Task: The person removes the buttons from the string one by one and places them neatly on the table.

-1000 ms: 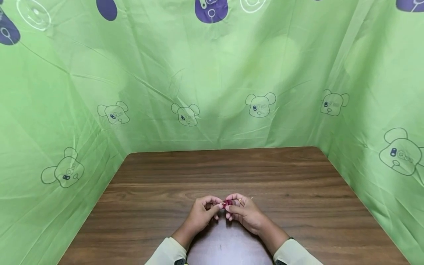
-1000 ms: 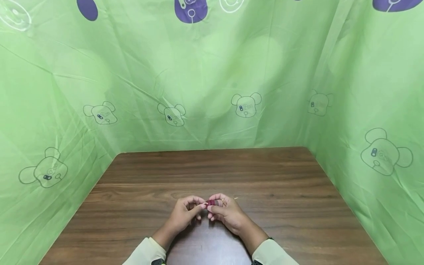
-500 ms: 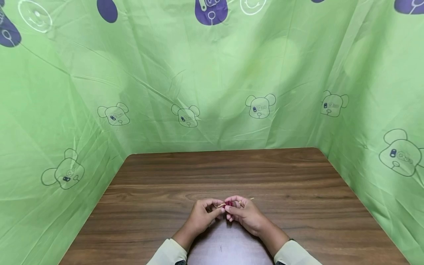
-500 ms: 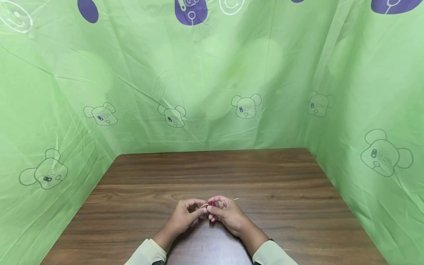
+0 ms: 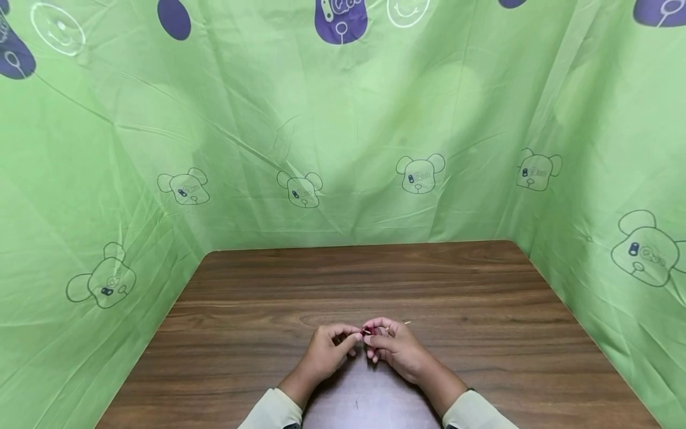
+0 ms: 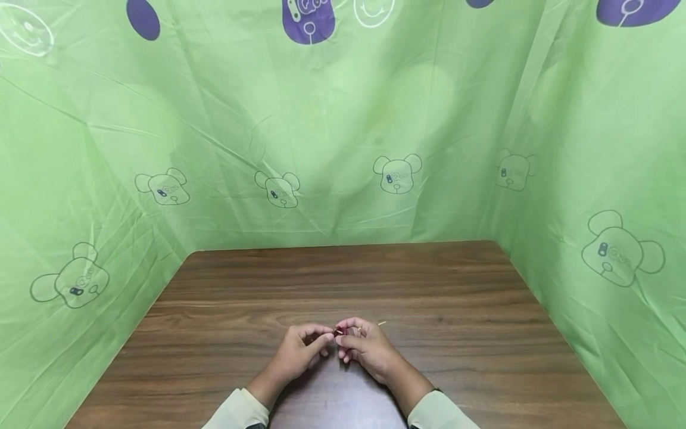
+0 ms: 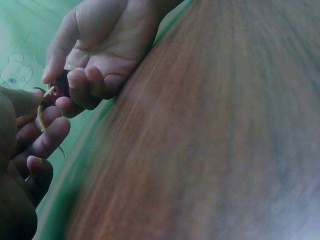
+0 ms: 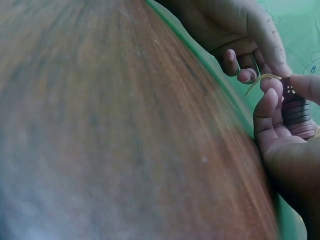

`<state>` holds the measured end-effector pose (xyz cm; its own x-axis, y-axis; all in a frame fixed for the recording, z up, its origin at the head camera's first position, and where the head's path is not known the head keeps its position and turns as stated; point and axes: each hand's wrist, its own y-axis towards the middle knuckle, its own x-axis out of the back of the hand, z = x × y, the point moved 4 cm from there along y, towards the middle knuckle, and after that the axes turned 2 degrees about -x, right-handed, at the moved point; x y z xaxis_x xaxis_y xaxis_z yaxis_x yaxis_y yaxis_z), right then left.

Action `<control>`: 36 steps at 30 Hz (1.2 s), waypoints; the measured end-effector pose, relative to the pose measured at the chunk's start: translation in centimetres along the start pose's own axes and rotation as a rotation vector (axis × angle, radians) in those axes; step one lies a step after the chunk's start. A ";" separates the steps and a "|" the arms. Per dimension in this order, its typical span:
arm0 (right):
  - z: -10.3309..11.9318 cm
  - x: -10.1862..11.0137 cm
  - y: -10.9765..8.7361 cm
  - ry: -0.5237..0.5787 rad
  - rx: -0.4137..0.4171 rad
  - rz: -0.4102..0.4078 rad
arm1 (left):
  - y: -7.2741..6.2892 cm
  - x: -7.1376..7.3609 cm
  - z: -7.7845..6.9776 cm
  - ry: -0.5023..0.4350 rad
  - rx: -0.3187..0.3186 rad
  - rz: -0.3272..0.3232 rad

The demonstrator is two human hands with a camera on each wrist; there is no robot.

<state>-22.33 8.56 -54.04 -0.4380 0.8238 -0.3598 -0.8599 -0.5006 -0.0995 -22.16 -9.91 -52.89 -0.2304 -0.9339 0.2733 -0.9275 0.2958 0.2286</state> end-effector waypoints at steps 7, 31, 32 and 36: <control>0.0 -0.2 -0.1 -0.080 0.017 -0.048 | 0.0 -0.1 0.1 -0.030 -0.008 -0.017; 0.7 -0.1 -0.2 -0.419 0.148 -0.217 | 0.0 -0.4 -0.1 -0.099 0.008 -0.013; 0.7 -0.1 -0.2 -0.424 0.148 -0.212 | 0.0 -0.4 -0.1 -0.096 0.013 -0.010; 0.6 -0.2 -0.2 -0.447 0.154 -0.182 | 0.0 -0.5 -0.2 -0.090 0.023 -0.002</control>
<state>-22.21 8.68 -53.44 -0.3176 0.9443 0.0869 -0.9468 -0.3208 0.0265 -22.01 -9.44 -52.86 -0.2529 -0.9491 0.1876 -0.9344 0.2899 0.2071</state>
